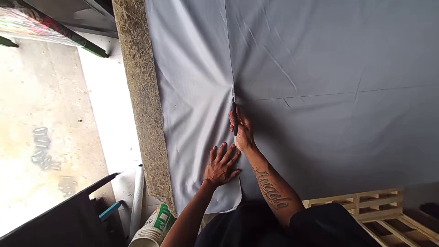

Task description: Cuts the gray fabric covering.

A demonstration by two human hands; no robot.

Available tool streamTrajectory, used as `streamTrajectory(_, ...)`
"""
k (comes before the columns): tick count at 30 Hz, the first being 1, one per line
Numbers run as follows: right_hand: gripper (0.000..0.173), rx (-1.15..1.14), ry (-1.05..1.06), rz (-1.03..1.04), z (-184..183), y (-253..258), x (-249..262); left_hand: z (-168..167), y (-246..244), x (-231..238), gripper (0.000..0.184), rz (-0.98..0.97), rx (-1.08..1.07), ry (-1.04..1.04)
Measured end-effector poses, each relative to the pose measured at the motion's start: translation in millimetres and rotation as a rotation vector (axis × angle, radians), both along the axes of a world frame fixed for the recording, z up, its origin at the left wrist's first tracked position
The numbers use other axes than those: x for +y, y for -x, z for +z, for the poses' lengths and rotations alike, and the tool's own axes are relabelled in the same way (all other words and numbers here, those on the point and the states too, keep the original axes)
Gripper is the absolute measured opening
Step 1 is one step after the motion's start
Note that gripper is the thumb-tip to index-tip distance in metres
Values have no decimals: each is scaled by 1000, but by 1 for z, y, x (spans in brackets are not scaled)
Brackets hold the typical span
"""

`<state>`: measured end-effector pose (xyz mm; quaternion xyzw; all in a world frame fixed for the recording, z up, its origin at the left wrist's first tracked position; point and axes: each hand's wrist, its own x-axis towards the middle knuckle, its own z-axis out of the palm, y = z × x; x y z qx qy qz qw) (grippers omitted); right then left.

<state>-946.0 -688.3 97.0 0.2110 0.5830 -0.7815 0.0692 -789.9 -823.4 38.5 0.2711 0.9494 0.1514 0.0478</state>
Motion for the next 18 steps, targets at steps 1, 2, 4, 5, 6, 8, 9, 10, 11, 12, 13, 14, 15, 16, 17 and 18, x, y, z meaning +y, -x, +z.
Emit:
streamTrajectory(1,37,4,14,-12,1,8,0,0,0,0,72,-1,-2,3)
streamTrajectory(2,34,3,36,-19,2,16,0,0,-1,1,72,-3,3,13)
streamTrajectory(4,31,14,78,-32,0,29,0,-1,0,0,72,-7,21,29)
streamTrajectory(5,30,24,86,-31,-1,34,0,-1,0,0,72,-7,29,34)
streamTrajectory(6,29,31,88,-30,-2,40,0,-2,0,1,72,-7,34,41)
streamTrajectory(8,29,26,78,-37,-1,52,-2,-2,-1,0,73,-9,32,47)
streamTrajectory(9,30,21,78,-43,0,58,-2,-2,-1,0,73,-11,36,48)
streamTrajectory(10,32,21,79,-46,1,66,-3,-3,0,0,73,-11,41,45)
streamTrajectory(11,33,24,80,-47,2,73,-3,-4,0,0,73,-9,49,43)
streamTrajectory(12,32,25,84,-51,3,80,-4,-4,-1,0,73,-6,54,41)
streamTrajectory(13,30,28,86,-52,3,87,-4,-5,-1,0,73,-2,62,38)
streamTrajectory(14,27,33,82,-53,4,94,-4,-5,-1,1,73,0,66,38)
streamTrajectory(15,26,39,79,-55,4,101,-4,-5,-1,1,73,2,67,40)
streamTrajectory(16,24,46,77,-54,4,108,-4,-6,-1,1,73,3,69,39)
streamTrajectory(17,24,51,79,-51,4,116,-3,-6,-1,0,74,4,70,36)
streamTrajectory(18,25,55,79,-46,5,123,-3,-7,-2,0,74,4,73,32)
